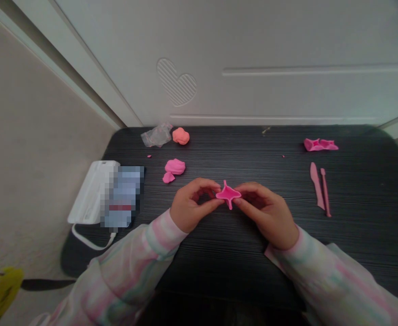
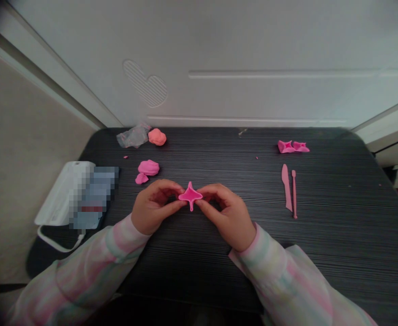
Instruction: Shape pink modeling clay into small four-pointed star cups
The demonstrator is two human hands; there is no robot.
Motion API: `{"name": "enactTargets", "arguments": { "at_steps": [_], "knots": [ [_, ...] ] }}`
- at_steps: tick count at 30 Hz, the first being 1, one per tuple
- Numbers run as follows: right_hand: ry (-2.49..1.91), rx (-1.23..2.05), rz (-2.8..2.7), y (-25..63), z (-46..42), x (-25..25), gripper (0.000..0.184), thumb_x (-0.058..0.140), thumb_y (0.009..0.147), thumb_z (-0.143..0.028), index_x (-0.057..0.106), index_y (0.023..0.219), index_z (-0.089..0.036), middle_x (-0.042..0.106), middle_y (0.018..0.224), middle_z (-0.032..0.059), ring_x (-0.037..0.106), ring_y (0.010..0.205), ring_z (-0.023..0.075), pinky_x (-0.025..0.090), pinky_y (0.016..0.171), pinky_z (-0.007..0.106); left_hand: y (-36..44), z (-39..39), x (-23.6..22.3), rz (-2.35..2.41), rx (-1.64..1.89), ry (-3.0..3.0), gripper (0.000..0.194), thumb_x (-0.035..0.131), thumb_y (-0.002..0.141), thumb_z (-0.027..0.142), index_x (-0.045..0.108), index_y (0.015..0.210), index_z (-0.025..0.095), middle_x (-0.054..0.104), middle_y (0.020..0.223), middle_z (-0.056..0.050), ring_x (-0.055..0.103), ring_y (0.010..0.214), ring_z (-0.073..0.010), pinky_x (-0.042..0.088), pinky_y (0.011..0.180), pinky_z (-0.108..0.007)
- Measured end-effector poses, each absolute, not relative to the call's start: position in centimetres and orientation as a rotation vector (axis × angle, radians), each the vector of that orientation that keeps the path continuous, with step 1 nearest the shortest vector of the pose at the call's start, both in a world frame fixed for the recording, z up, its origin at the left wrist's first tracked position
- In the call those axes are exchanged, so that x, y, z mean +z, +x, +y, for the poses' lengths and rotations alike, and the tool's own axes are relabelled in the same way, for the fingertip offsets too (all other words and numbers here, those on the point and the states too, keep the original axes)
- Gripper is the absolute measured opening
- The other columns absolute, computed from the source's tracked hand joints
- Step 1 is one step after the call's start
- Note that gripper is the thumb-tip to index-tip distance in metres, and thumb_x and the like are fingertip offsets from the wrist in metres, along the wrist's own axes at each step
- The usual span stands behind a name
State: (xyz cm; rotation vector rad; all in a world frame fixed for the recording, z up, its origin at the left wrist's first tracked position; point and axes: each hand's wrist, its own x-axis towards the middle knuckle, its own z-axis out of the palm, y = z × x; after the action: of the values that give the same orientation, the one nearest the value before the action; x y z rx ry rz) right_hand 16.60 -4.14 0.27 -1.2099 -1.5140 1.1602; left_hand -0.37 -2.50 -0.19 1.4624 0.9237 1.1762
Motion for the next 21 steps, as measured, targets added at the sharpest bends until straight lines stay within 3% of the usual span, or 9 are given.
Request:
{"name": "enactTargets", "arguments": {
  "at_steps": [9,21],
  "knots": [
    [-1.162,1.235,-1.484,16.55,-4.10,0.68,0.011,0.060,0.070,-0.021,0.058,0.081,-0.023,0.057,0.079,-0.0006,0.054,0.072,0.0104,0.045,0.065,0.023,-0.17,-2.53,0.23,0.788,1.171,1.241,0.028,0.065,0.057,0.000,0.057,0.079,0.015,0.060,0.072,0.003,0.057,0.067,-0.0057,0.047,0.065,-0.017],
    [-1.112,1.298,-1.422,16.45,-4.10,1.16,0.009,0.062,0.068,-0.019,0.059,0.076,-0.022,0.059,0.076,-0.0010,0.056,0.070,0.0088,0.048,0.064,0.020,-0.21,-2.59,0.64,0.771,1.123,1.099,0.029,0.066,0.054,-0.002,0.057,0.076,0.014,0.064,0.070,0.002,0.060,0.066,-0.0064,0.050,0.066,-0.017]
  ]
}}
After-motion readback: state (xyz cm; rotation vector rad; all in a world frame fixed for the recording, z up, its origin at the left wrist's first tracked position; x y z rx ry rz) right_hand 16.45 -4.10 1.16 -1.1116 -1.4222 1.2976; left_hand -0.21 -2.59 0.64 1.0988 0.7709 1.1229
